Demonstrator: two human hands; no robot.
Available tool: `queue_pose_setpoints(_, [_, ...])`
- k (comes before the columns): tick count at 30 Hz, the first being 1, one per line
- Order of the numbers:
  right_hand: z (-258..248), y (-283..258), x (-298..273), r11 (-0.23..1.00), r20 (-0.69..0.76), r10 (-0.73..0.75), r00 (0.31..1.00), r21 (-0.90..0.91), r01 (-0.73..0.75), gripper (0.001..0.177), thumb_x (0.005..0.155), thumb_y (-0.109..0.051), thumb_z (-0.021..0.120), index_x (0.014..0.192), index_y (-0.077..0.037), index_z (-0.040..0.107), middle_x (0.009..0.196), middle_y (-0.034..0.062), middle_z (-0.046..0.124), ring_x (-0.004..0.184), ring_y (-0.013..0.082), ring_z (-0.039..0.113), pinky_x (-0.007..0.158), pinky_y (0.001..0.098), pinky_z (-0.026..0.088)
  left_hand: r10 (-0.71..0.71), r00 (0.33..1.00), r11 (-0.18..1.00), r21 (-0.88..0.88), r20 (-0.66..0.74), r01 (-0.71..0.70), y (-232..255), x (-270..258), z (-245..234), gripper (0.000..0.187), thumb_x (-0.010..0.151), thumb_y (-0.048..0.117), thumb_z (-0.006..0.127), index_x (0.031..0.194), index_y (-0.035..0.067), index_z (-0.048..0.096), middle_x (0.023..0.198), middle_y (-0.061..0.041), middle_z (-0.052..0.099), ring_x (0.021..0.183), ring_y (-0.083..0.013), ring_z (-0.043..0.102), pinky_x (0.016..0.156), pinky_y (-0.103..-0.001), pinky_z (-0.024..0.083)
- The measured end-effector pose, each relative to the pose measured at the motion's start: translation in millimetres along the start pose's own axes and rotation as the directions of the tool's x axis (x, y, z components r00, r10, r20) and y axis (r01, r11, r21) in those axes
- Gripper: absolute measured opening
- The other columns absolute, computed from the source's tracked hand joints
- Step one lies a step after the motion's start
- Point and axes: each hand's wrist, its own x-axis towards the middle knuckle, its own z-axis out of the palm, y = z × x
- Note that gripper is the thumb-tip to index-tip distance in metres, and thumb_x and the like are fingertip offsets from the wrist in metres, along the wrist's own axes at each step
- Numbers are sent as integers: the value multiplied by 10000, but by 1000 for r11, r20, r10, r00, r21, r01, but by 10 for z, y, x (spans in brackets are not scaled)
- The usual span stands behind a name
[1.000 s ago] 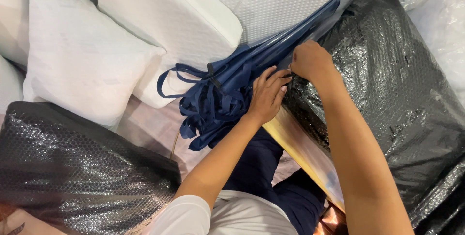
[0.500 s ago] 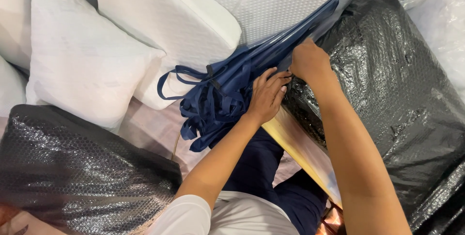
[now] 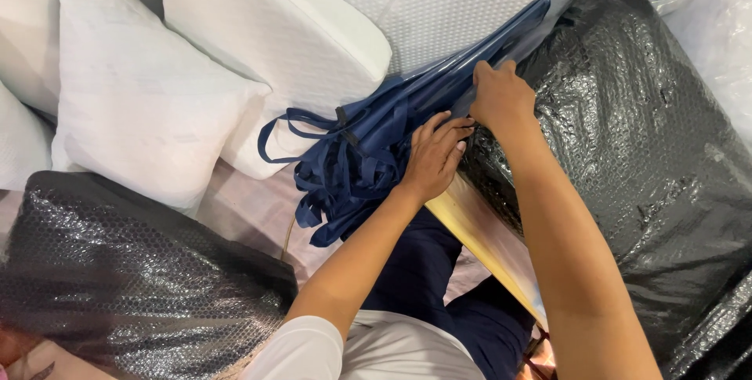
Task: A person wraps a white pillow in black bubble wrap, securing it with clear tape cut using scissors.
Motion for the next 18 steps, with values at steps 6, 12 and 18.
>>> queue_pose_setpoints(6, [155, 34, 52, 998, -70, 39, 997, -43, -42, 107, 874, -38, 641, 950, -29, 567, 1066, 345, 561, 629, 388, 693, 524, 483, 552, -22, 1000, 1000, -21, 23, 23, 9, 16, -9, 335, 1121, 320, 346, 1313, 227, 605, 1418, 24, 587, 1469, -327, 399, 1152, -513, 316])
queue_pose_setpoints(12, [401, 40, 209, 988, -98, 152, 983, 10, -152, 160, 818, -99, 703, 938, -76, 599, 985, 254, 568, 659, 384, 688, 530, 542, 539, -37, 997, 999, -28, 61, 39, 61, 104, -46, 328, 1094, 310, 372, 1320, 201, 584, 1390, -28, 593, 1445, -315, 407, 1182, -503, 278])
queue_pose_setpoints(18, [285, 9, 67, 975, -295, 190, 936, 167, -146, 51, 864, -22, 660, 891, -49, 626, 870, 194, 594, 627, 313, 688, 521, 455, 572, -70, 984, 994, -75, 164, 83, 40, 181, -37, 384, 1101, 329, 309, 1366, 153, 524, 1393, -79, 558, 1406, -319, 423, 1190, -493, 260])
